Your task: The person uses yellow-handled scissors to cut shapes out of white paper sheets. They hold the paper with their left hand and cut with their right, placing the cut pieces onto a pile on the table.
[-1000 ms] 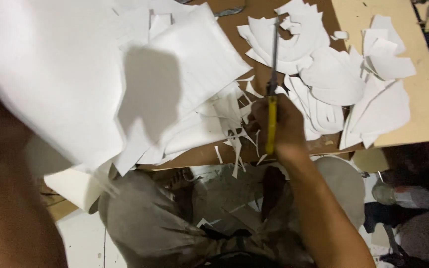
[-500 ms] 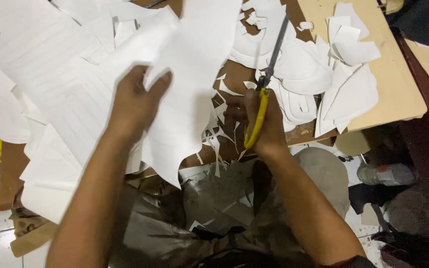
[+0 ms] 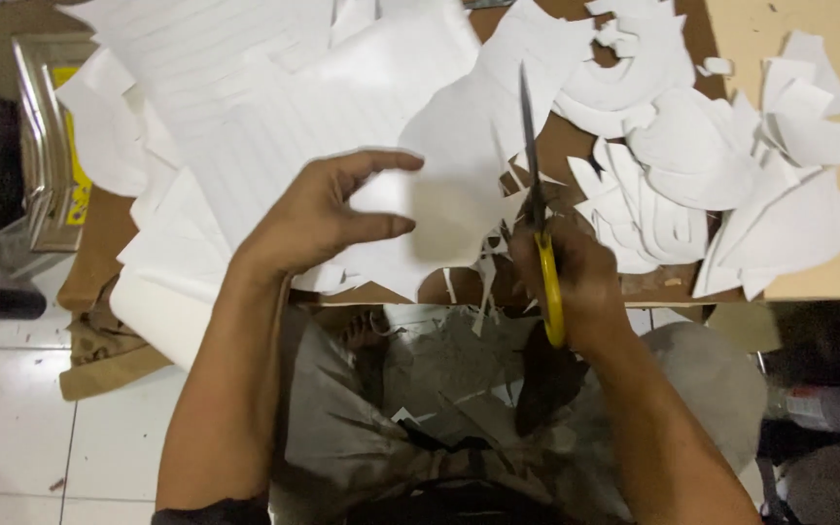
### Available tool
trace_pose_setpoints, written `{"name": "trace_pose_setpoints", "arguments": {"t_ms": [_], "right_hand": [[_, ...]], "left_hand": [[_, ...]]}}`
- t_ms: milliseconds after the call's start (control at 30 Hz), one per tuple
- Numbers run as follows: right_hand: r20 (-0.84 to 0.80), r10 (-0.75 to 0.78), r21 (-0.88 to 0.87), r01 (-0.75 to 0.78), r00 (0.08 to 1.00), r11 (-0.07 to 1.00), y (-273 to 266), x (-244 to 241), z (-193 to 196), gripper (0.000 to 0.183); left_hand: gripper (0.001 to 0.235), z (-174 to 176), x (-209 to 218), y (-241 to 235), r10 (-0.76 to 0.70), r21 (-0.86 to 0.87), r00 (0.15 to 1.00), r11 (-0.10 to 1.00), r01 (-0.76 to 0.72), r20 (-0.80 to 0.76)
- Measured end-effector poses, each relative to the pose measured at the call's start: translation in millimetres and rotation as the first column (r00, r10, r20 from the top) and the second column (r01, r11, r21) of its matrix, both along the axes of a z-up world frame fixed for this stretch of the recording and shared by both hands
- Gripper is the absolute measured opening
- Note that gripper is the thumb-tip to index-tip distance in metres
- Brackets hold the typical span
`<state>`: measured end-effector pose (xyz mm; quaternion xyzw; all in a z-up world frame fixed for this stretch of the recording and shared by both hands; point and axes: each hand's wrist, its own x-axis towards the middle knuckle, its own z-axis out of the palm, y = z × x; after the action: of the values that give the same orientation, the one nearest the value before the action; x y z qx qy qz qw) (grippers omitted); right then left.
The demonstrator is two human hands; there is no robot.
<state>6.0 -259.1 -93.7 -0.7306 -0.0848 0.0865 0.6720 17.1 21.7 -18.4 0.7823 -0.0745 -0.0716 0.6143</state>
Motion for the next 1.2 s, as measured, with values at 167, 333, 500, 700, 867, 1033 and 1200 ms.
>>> {"name": "trace_pose_setpoints", "arguments": {"t_ms": [167,333,500,700,867,1033,1200], "right_hand": [[0.099,0.190,-0.128,-0.177,0.977,0.976,-2.2,-22.4,2.5,0.020],[-0.260,0.453,-0.265,-0.514,0.853,0.816,-4.7,-34.0,8.1,0.029],[-0.272,0.556,-0.197,-0.611,0.785,0.767,-14.0,-38.7,-4.3,0.049],[-0.300,0.594,-0.482,-0.656,0.746,0.581,-7.6,-39.0,18.9,0.037],[-0.317,0.576,-0.498,-0.649,0.753,0.575,-1.8,-38.3,18.9,0.024],[-0.347,0.471,-0.106,-0.533,0.811,0.839,4.1,-41.5,6.4,0.023],[-0.075,0.468,-0.305,-0.467,0.880,0.830,2.3,-36.1,-6.0,0.052]], "left_hand": [[0.064,29.8,-1.9,18.1,-0.022,0.026,0.977,1.000,0.017,0.211],[0.041,49.0,-1.7,38.0,-0.006,0.237,0.985,0.971,-0.036,0.175],[0.056,55.5,-4.5,47.0,-0.013,0.254,0.986,0.967,-0.029,0.164],[0.046,70.3,-10.1,43.8,-0.026,0.302,0.982,0.953,-0.033,0.189],[0.029,69.5,-12.5,32.3,-0.029,0.340,0.978,0.939,-0.044,0.207],[0.070,71.5,-20.4,34.6,-0.272,0.259,0.956,0.936,0.237,0.109],[0.052,62.6,-33.4,17.4,0.000,0.337,0.932,0.932,-0.131,0.363]]}}
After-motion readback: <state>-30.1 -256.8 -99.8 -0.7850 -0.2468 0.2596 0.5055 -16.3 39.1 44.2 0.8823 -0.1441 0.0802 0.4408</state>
